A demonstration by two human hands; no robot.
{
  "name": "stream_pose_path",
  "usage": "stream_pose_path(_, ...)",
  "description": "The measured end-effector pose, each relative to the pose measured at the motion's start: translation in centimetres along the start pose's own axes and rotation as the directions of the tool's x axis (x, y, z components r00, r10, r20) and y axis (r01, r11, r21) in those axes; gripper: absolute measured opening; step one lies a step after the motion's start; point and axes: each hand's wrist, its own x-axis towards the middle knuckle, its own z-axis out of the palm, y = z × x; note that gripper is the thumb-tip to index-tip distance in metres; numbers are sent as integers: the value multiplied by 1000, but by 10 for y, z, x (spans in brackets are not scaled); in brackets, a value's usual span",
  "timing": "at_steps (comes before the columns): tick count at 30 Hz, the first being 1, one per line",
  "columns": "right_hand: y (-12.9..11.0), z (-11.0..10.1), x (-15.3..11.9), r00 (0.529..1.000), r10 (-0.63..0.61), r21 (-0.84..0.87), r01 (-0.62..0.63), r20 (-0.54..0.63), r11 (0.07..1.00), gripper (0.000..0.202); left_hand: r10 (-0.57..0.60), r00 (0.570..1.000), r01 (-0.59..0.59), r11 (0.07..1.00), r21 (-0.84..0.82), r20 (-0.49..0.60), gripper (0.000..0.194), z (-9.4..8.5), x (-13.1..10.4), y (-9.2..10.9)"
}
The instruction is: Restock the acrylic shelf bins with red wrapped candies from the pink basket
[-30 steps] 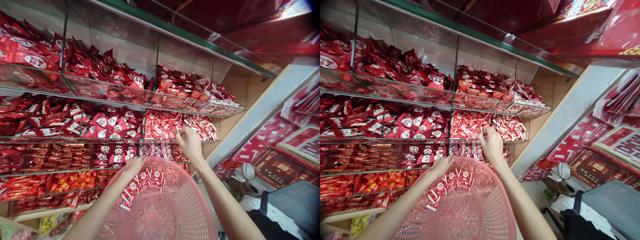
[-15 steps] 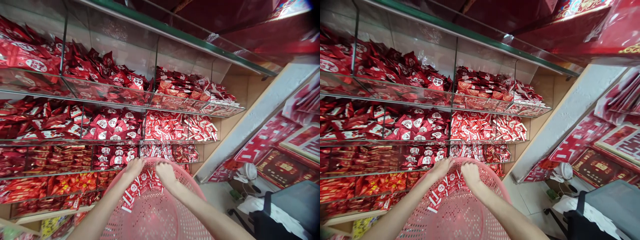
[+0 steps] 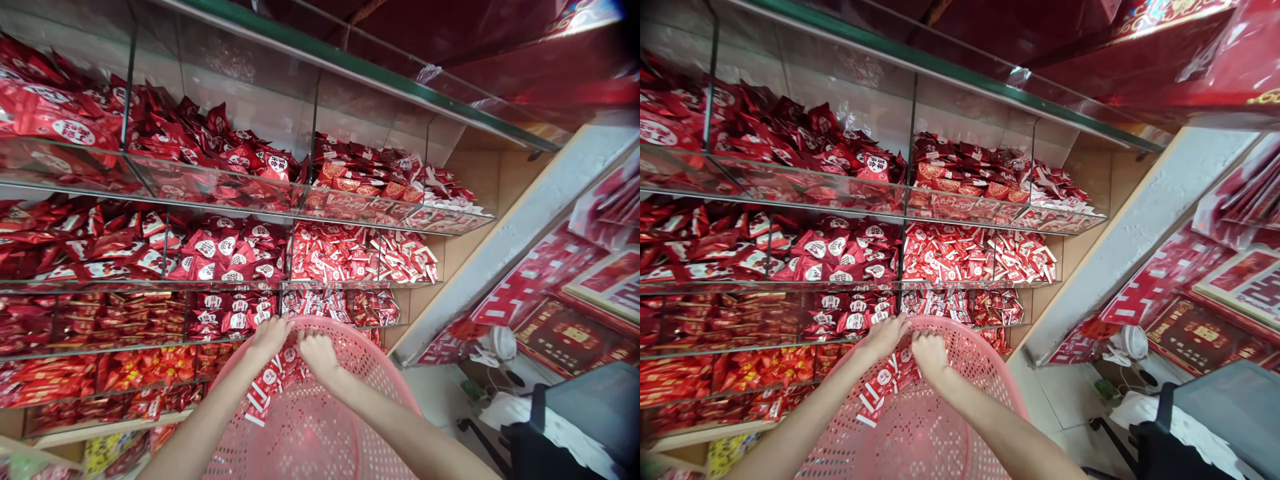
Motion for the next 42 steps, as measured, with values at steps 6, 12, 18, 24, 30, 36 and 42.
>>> stream_pose_path(6,25,-7,-18,994,85,-36,-88,-74,995,29,-5,1000,5,1000,1,3,43,0,0,1)
stream_pose_path(12,29,-3,-36,985,-119,12,119,124,993,18,-26,1000,26,1000,-10,8,43,0,0,1)
stream_pose_path(18,26,-1,-33,979,-99,58,90,180,994,23,-8,1000,8,1000,-5,7,44,0,0,-1)
stream_pose_path(24,44,-59,-24,979,-200,290,198,-22,936,15,-22,1000,22,1000,-16,-3,44,0,1,0)
stream_pose_path(30,61,-126,-7,899,55,431,154,-434,889,19,-24,1000,24,999,-26,-15,43,1,3,0)
stream_pose_path(36,56,-134,12,835,98,261,56,-542,964,24,-43,999,42,998,-36,-4,43,1,2,0)
stream_pose_path(42,64,-134,25,885,5,150,73,-466,986,25,-56,998,56,998,-42,3,43,0,0,0)
